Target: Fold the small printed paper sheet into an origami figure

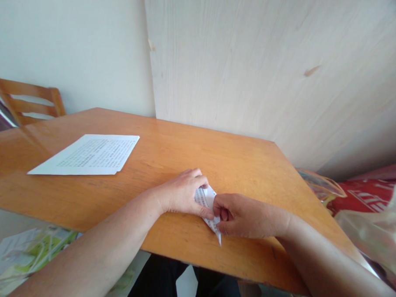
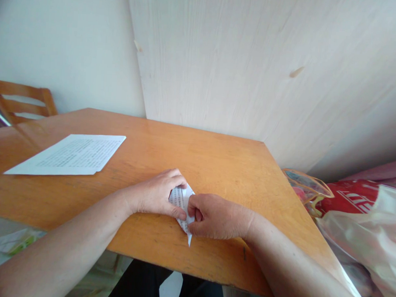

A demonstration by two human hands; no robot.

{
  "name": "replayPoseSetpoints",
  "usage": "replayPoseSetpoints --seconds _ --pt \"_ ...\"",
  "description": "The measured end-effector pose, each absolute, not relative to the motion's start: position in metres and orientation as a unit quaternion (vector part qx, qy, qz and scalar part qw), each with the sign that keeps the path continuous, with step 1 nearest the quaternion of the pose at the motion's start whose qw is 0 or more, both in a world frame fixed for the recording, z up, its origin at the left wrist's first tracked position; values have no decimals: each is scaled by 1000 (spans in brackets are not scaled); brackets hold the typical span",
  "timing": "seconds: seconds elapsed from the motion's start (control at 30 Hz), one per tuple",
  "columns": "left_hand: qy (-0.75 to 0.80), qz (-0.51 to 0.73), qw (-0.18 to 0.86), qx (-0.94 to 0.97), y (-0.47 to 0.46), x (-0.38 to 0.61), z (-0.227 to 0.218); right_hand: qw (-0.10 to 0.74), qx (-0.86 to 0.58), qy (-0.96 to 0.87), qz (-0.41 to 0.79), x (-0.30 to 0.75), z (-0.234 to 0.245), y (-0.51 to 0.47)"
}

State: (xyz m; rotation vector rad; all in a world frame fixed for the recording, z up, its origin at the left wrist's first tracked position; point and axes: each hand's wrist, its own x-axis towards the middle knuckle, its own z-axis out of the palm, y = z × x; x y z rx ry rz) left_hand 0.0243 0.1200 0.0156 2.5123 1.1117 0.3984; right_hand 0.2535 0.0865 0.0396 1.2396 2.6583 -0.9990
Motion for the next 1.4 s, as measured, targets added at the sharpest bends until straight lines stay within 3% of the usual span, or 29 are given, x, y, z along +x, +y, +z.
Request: replayPoseSetpoints --seconds 1.4 --pt "404 126 168 891 111 29 24 21 407 866 -290 250 47 78"
